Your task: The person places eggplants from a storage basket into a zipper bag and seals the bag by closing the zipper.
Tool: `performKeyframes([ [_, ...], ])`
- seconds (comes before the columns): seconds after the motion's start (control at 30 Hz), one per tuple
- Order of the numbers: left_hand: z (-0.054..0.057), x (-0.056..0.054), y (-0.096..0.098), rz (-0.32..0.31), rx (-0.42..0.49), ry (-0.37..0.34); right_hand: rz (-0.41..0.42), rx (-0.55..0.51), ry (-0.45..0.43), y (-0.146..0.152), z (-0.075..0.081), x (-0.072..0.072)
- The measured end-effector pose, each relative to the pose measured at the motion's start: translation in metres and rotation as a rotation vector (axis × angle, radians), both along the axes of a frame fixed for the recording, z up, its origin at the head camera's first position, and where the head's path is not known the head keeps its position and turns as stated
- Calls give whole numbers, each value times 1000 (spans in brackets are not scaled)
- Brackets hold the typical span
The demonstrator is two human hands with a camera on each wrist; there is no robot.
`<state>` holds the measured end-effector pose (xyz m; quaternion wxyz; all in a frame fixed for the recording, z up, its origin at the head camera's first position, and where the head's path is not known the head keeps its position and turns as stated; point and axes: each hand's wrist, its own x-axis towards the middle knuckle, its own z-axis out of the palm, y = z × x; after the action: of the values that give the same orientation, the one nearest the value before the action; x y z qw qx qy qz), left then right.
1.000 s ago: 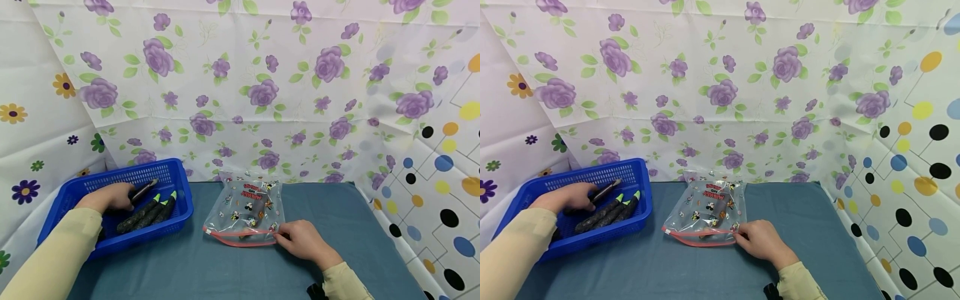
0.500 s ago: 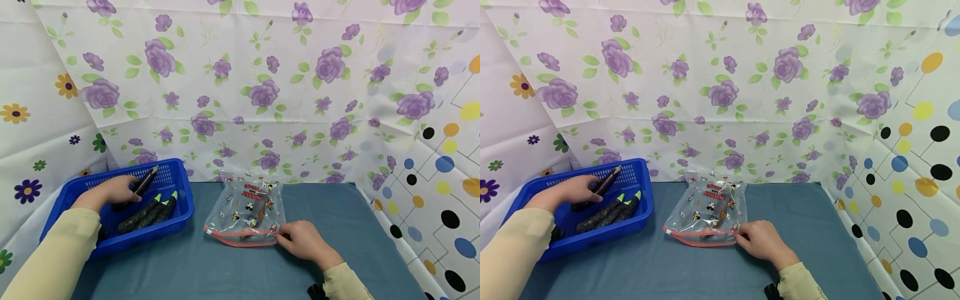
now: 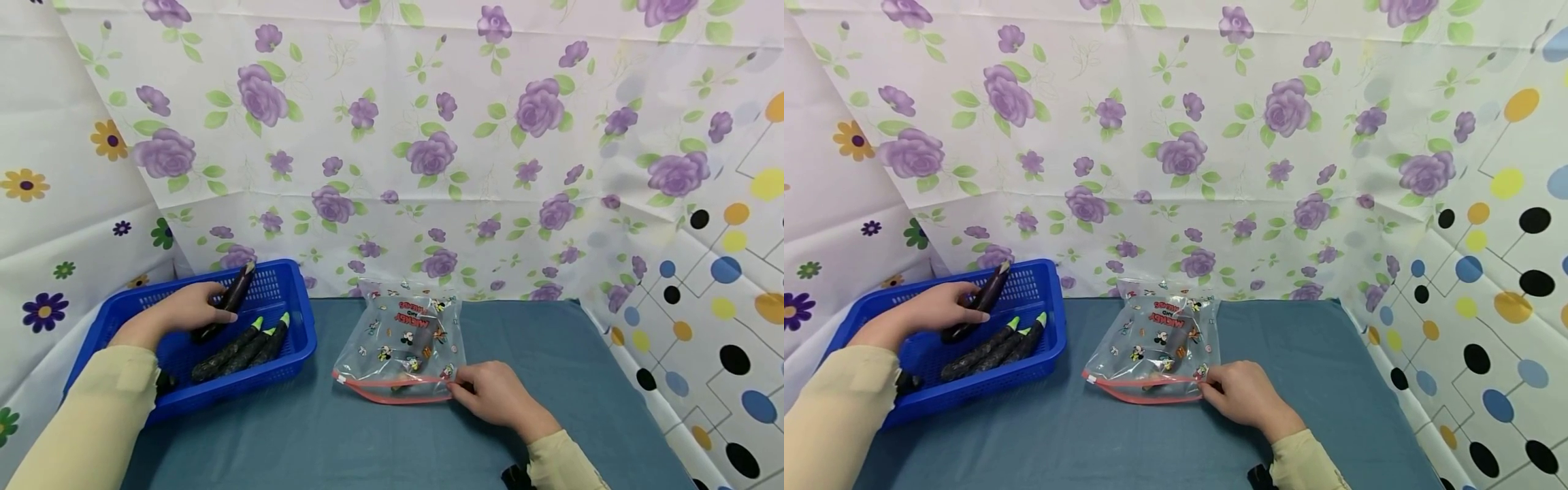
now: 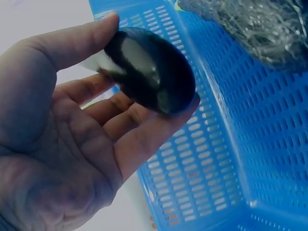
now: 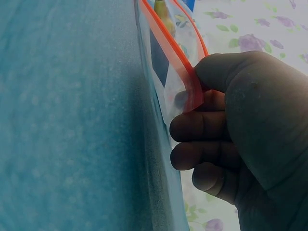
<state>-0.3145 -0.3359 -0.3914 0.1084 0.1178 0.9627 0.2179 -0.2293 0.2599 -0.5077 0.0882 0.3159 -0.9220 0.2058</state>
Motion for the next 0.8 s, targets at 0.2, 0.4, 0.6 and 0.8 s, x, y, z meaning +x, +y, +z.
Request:
performKeyframes([
  [0.2,5,7,5,20,34,-6,4,-7,2,0,-1,0],
  [0.4,5,10,6,51,91,3,4,-9,0,0,-1,0],
  [0.6,9,13,7,94,171,-14,6,-9,-8,0,-1,0],
  [0.8,14,18,11,125,256,-47,8,-11,-18,0,0,0],
])
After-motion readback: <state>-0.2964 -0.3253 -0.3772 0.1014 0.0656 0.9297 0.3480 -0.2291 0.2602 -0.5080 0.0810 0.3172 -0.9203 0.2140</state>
